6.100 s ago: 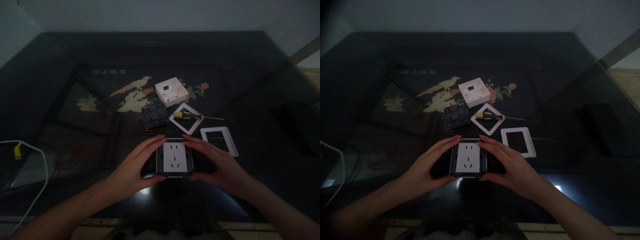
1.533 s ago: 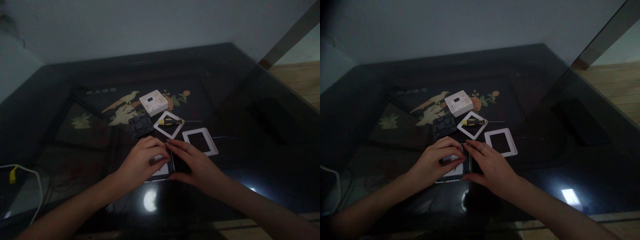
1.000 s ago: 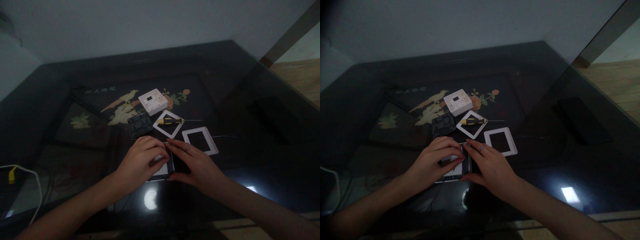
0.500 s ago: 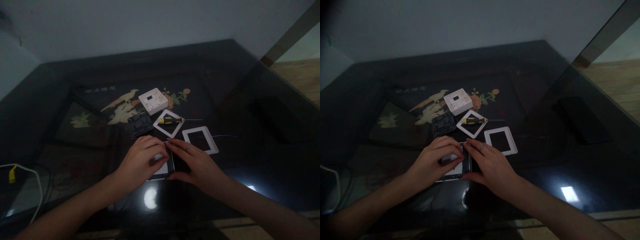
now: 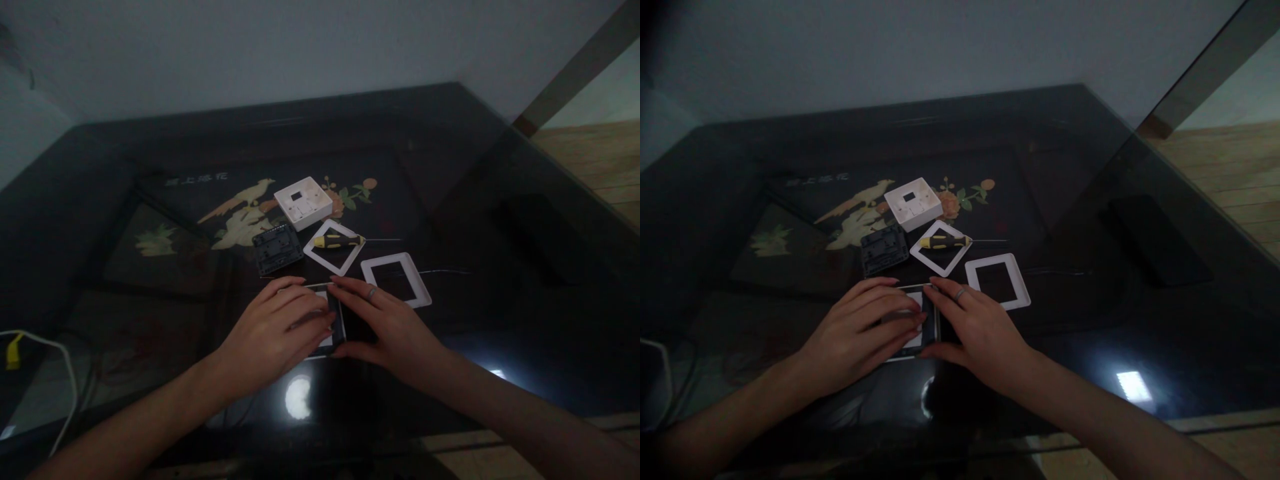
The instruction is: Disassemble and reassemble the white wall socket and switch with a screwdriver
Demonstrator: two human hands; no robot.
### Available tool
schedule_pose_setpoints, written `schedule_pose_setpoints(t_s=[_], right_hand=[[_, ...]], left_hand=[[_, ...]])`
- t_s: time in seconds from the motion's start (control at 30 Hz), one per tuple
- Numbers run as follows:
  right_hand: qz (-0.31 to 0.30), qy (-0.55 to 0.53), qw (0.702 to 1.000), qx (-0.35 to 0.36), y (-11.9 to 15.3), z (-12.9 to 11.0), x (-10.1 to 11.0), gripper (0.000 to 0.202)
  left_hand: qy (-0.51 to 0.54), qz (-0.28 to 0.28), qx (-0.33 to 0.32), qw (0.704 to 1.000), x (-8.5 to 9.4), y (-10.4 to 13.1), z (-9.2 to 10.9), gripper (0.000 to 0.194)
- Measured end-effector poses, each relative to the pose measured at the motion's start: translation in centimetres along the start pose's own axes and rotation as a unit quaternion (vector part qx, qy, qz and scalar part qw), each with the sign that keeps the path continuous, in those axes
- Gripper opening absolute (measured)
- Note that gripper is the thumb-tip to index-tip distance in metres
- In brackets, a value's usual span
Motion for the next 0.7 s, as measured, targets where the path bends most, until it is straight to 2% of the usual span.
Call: schedule_pose_setpoints(t_s=[0.17, 0.3, 0.4, 0.5, 0.6, 0.7], right_hand=[[0.008, 0.013, 1.000, 0.008, 0.0, 0.0, 0.1, 0.071], [0.020, 0.017, 1.000, 0.017, 0.1, -0.1, 0.2, 0.073], [0.020, 0.022, 0.999, 0.020, 0.1, -0.1, 0.2, 0.074], [0.015, 0.035, 0.999, 0.019, 0.0, -0.1, 0.2, 0.075], [0.015, 0.039, 0.999, 0.017, 0.1, 0.0, 0.2, 0.076], [0.015, 0.036, 0.999, 0.015, 0.2, 0.1, 0.1, 0.075]], left_hand=[[-0.043, 0.021, -0.019, 0.999, -0.4, 0.9, 0.4, 0.016], [-0.015, 0.016, -0.006, 1.000, -0.5, 1.8, -0.1, 0.026], [0.065, 0.012, 0.062, 0.996, -0.6, 2.9, -1.4, 0.056], [0.157, 0.021, 0.159, 0.974, -1.1, 4.5, -3.0, 0.083], [0.225, 0.016, 0.232, 0.946, -1.9, 5.6, -4.1, 0.093], [0.264, 0.005, 0.239, 0.935, -2.5, 6.0, -4.4, 0.094]])
Point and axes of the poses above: each hand's wrist, its own y-axis away from the middle knuckle, its own x-axis out of the back of the hand, z = x × y, the point moved 6 cm from there along -y, towards the middle knuckle, and after that the axes turned 15 degrees about y, right-handed, at the moved point
